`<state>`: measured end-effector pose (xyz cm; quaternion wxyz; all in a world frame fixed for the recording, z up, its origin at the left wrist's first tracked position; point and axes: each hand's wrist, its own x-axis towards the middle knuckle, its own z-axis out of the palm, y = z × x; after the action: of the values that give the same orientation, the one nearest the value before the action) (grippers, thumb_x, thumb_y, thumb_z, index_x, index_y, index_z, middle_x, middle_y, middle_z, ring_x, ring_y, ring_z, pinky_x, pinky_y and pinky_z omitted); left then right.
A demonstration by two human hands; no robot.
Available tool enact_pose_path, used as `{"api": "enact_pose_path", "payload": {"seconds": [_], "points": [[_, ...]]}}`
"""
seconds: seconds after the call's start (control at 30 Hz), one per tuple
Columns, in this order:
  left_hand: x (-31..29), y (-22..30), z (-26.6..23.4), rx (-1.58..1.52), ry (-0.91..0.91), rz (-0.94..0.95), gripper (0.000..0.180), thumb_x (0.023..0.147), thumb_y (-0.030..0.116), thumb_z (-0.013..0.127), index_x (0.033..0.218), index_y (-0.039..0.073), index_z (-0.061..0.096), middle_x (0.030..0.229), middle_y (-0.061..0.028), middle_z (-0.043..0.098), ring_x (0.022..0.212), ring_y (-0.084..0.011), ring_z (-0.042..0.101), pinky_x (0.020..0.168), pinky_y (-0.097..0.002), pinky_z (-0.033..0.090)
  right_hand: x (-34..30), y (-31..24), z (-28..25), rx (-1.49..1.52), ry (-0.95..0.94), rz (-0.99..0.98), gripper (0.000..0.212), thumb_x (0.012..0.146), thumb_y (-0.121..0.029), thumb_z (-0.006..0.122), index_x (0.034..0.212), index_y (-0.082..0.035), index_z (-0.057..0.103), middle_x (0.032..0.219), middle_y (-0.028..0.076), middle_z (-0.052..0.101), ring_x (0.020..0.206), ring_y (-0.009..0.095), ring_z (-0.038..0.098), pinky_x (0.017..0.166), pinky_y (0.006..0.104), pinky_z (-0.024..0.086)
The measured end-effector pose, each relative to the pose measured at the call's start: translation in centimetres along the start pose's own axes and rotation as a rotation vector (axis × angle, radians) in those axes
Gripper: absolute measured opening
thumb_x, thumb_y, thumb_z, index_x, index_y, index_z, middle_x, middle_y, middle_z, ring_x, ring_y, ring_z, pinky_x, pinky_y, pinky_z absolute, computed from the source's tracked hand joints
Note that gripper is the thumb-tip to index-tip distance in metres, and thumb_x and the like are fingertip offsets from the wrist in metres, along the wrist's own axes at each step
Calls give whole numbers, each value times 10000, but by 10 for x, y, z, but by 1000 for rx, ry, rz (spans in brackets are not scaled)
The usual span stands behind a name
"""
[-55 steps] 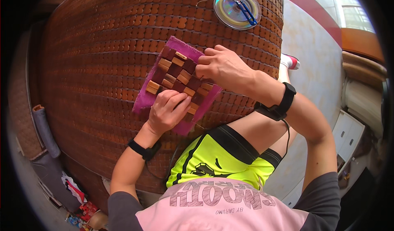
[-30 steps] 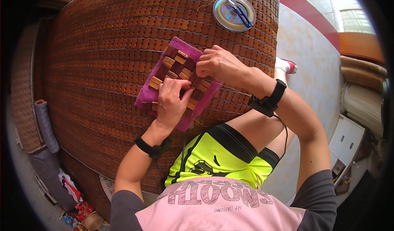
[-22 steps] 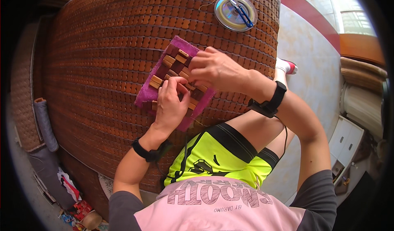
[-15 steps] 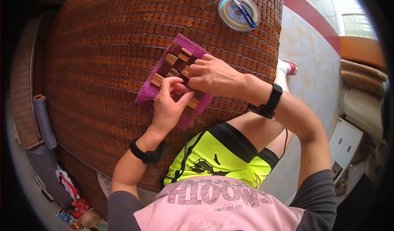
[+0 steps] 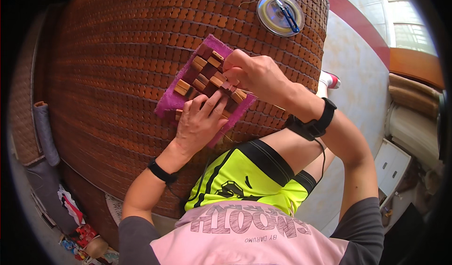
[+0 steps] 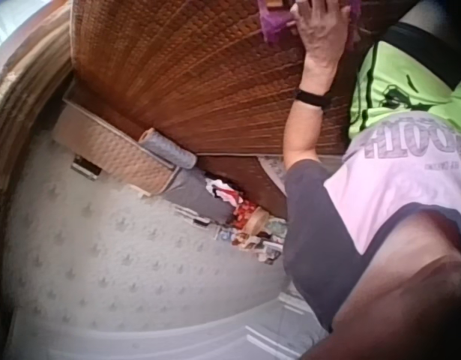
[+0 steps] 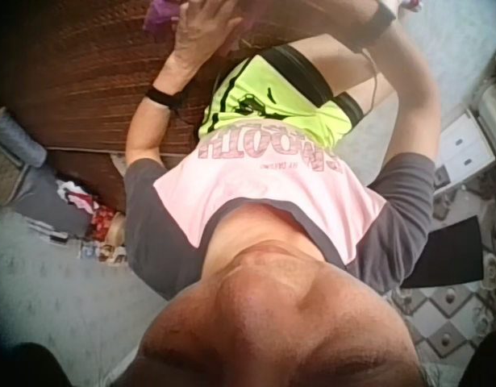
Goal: The person threads a string through a grid of wooden tiles placed on a purple cloth. They pull the string through the holes in the tiles by hand, moving sequentially from one tile to the next.
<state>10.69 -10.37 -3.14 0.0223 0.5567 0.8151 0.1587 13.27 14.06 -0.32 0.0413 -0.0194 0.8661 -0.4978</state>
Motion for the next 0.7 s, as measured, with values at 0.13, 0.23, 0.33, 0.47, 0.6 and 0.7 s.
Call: {"api": "enact_pose_path", "payload": {"seconds": [0.13, 0.23, 0.33, 0.47, 0.6, 0.7], "points": [[-9, -7, 2, 22, 44, 61, 534, 848, 300, 744, 1316, 67, 638, 1409, -56, 582, 1212, -259, 516, 991, -396, 409, -4, -1, -2, -353, -108, -168, 209, 938, -83, 644, 1113, -48, 535, 948, 130, 721, 859, 316, 718, 654, 397, 569], [-14, -13, 4, 41, 32, 83, 537, 878, 309, 720, 1352, 76, 628, 1434, -53, 584, 1245, -256, 508, 1003, -394, 399, -10, 0, 0, -333, -77, -311, 319, 858, -35, 655, 1154, -55, 540, 951, 120, 706, 938, 316, 702, 670, 410, 584], [-16, -20, 7, 32, 61, 120, 532, 897, 303, 707, 1373, 81, 624, 1472, -39, 569, 1257, -251, 503, 1010, -392, 386, -16, 2, -5, -424, -262, -217, 227, 920, -139, 657, 1105, -25, 591, 956, 125, 691, 956, 311, 696, 698, 411, 596], [-18, -25, 11, 14, 34, 130, 518, 898, 299, 708, 1364, 84, 635, 1491, -28, 558, 1272, -249, 495, 1020, -389, 369, -19, 2, -8, -580, -242, -341, 253, 855, -129, 712, 1094, -57, 673, 1002, 83, 689, 979, 260, 693, 702, 375, 616], [-19, -25, 12, 0, 27, 129, 518, 898, 295, 712, 1365, 84, 638, 1496, -31, 557, 1283, -247, 485, 1026, -388, 357, -18, 1, -4, -684, -198, -338, 263, 829, -140, 730, 1089, -104, 717, 1033, 48, 655, 1013, 224, 670, 686, 348, 618], [-20, -25, 12, -9, 21, 122, 525, 897, 293, 714, 1372, 83, 635, 1500, -31, 554, 1287, -247, 481, 1027, -389, 355, -19, 1, 0, -639, -138, -349, 256, 822, -148, 733, 1075, -111, 724, 1053, 49, 623, 1022, 221, 651, 671, 345, 612]]}}
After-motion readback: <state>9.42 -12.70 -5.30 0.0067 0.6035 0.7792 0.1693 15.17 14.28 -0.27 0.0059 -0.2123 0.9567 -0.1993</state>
